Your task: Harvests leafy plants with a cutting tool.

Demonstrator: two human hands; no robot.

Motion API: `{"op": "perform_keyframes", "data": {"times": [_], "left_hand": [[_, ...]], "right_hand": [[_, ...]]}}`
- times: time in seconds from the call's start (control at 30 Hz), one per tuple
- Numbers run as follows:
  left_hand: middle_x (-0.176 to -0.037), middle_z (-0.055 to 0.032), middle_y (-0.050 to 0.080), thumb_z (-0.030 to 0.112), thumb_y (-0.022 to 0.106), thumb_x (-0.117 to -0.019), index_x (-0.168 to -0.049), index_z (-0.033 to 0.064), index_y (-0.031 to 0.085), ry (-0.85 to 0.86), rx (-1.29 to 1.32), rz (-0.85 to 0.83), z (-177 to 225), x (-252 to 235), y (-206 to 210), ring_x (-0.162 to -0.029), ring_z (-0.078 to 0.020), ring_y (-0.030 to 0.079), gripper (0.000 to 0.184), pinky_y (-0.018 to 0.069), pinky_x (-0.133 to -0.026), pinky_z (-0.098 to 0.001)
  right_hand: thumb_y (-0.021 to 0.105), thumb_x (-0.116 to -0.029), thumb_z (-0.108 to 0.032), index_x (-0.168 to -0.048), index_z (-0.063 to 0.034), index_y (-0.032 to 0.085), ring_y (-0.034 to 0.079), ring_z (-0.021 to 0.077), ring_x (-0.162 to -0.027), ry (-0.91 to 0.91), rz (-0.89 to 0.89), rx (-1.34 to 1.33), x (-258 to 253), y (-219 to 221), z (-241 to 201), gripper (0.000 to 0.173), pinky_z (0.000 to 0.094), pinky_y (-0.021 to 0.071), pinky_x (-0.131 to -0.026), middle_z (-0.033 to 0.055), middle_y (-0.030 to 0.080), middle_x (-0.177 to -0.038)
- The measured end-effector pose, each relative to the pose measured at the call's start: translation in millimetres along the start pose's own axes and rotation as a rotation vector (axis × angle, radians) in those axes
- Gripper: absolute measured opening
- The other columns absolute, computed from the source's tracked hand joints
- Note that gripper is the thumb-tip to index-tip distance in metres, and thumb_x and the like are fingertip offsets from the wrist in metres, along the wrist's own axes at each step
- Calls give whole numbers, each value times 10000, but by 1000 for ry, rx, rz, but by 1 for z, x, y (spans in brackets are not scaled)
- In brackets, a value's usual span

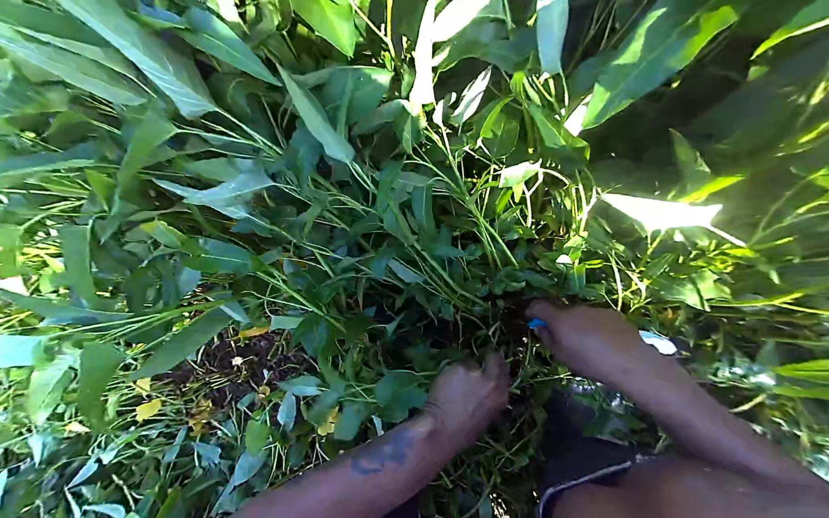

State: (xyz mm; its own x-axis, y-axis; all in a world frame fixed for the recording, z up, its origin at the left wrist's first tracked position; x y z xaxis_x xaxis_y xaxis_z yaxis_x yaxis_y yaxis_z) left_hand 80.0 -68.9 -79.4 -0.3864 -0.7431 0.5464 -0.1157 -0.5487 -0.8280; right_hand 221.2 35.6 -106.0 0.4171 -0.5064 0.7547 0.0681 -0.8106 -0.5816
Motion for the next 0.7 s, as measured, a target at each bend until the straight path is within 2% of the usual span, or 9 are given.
{"op": "perform_keyframes", "data": {"times": [0.07, 0.17, 0.27, 0.37, 0.47, 0.53, 0.57, 0.6, 0.7], "left_hand": [[-1189, -188, 679, 41, 513, -1014, -1348, -13, 614, -43, 39, -57, -3, -5, 2, -761, -317, 726, 353, 614, -639, -441], [-1215, -209, 655, 27, 486, -1022, -1385, -34, 557, -64, 95, -182, -9, -7, -7, -802, -349, 723, 375, 610, -671, -471], [-1183, -206, 669, 44, 483, -1029, -1357, -11, 578, -73, 130, -204, -13, 0, -19, -811, -360, 728, 347, 607, -657, -490], [-1262, -215, 629, 15, 492, -1031, -1371, -10, 567, -106, 115, -223, -20, 7, -36, -834, -359, 725, 349, 607, -680, -488], [-1376, -148, 617, 59, 635, -962, -1253, 46, 692, -11, 77, 76, -32, 3, -46, -671, -256, 708, 297, 600, -564, -412], [-1503, -133, 531, 58, 644, -961, -1322, 68, 665, 20, 47, 164, -39, -8, -50, -647, -223, 685, 361, 588, -558, -381], [-1511, -142, 522, 47, 647, -959, -1358, 66, 647, 13, 23, 178, -42, -14, -49, -640, -227, 681, 400, 586, -556, -382], [-1463, -160, 554, 31, 650, -956, -1361, 55, 641, 3, -7, 182, -44, -19, -46, -640, -243, 686, 406, 592, -555, -393], [-1165, -152, 662, 19, 647, -948, -1267, 35, 678, 4, -75, 161, -41, -14, -36, -651, -261, 685, 321, 590, -545, -399]], "right_hand": [[524, -1043, -266, -1293, -237, 634, 723, 366, -889, -33, 47, 80, -6, 6, -5, 274, 585, 570, -731, 112, 726, -1083], [526, -1034, -233, -1287, -231, 642, 722, 368, -913, -58, 44, 108, -10, 1, -15, 278, 585, 565, -731, 112, 731, -1079], [544, -1058, -251, -1336, -211, 644, 704, 374, -1029, -50, -97, -47, 3, -23, -17, 297, 619, 549, -845, 136, 726, -1126], [559, -1067, -209, -1296, -155, 651, 701, 327, -957, -100, -114, -258, 9, -35, -12, 253, 575, 554, -852, 130, 718, -1025], [557, -1070, -212, -1281, -151, 662, 700, 325, -946, -80, -100, -268, 8, -29, -7, 244, 571, 552, -849, 129, 719, -1004], [557, -1067, -247, -1284, -184, 669, 705, 357, -973, -22, -95, -195, 7, -23, -4, 252, 606, 546, -838, 135, 729, -1016], [555, -1066, -255, -1286, -197, 669, 704, 372, -979, -2, -94, -173, 7, -21, -4, 255, 619, 542, -829, 139, 731, -1019], [553, -1065, -263, -1287, -210, 668, 705, 375, -982, 11, -95, -154, 7, -19, -4, 256, 622, 542, -824, 138, 732, -1026], [550, -1065, -272, -1296, -221, 657, 708, 373, -974, 9, -98, -111, 8, -19, -6, 260, 617, 549, -812, 135, 732, -1029]]}}
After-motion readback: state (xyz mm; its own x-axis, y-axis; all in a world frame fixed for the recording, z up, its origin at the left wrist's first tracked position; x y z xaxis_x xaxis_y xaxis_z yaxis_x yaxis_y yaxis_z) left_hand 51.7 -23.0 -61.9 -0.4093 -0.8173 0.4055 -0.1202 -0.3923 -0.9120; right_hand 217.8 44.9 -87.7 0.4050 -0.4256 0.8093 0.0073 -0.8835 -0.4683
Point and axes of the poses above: each hand's wrist, its own x-axis away from the middle knuckle, its own y-axis out of the palm, z = x × y, the point moved 4 cm from there along -x, towards the middle knuckle
